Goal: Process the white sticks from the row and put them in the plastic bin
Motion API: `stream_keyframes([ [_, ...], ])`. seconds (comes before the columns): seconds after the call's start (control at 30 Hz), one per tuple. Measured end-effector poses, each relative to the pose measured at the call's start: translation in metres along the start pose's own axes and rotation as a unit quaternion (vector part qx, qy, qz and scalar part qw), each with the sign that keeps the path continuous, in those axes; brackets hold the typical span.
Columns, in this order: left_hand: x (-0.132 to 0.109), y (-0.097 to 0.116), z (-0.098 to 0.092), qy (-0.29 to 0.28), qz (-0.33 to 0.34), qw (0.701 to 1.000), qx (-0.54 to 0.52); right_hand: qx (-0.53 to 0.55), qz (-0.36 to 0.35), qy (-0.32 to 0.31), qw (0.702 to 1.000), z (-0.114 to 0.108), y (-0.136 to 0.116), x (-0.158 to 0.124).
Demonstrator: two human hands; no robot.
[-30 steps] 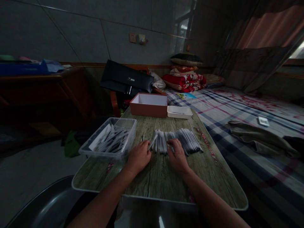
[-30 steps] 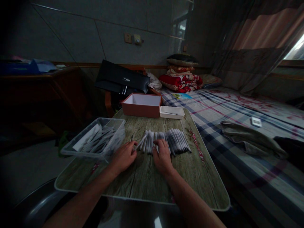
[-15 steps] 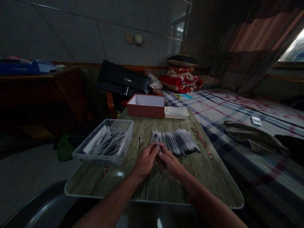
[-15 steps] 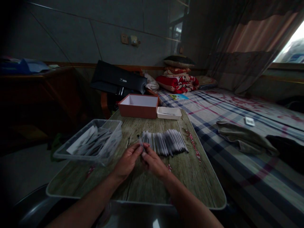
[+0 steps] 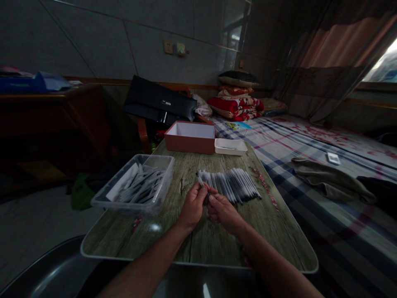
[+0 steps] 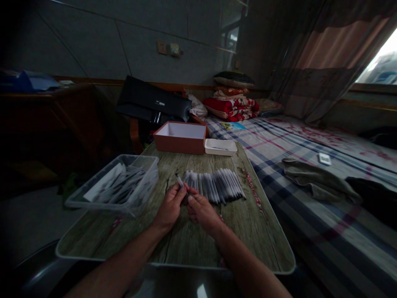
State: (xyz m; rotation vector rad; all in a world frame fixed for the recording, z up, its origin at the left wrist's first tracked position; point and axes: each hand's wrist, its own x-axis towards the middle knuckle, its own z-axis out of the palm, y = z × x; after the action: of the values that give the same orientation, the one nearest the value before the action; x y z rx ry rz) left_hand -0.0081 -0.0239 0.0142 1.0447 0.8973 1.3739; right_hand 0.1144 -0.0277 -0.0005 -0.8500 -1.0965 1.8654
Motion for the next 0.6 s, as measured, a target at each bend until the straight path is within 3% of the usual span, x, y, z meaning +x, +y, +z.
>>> stream_keyframes([
  [0.23,0.006,0.002,-0.007,0.0,0.007,1.0,0.002,-0.136,-0.02,-0.011,0.99,-0.009,0.005,-0.002],
  [0.33,0.01,0.01,-0.014,0.014,-0.034,0.998,-0.041,-0.171,-0.047,0.036,0.983,-0.015,0.001,0.001],
  [0.47,0.008,0.019,-0.023,-0.078,-0.167,0.979,-0.083,-0.129,-0.096,0.119,0.98,-0.019,-0.006,0.004],
  [0.6,0.005,0.016,-0.03,-0.169,-0.261,0.942,-0.129,-0.094,-0.118,0.087,0.985,-0.021,-0.01,0.007],
])
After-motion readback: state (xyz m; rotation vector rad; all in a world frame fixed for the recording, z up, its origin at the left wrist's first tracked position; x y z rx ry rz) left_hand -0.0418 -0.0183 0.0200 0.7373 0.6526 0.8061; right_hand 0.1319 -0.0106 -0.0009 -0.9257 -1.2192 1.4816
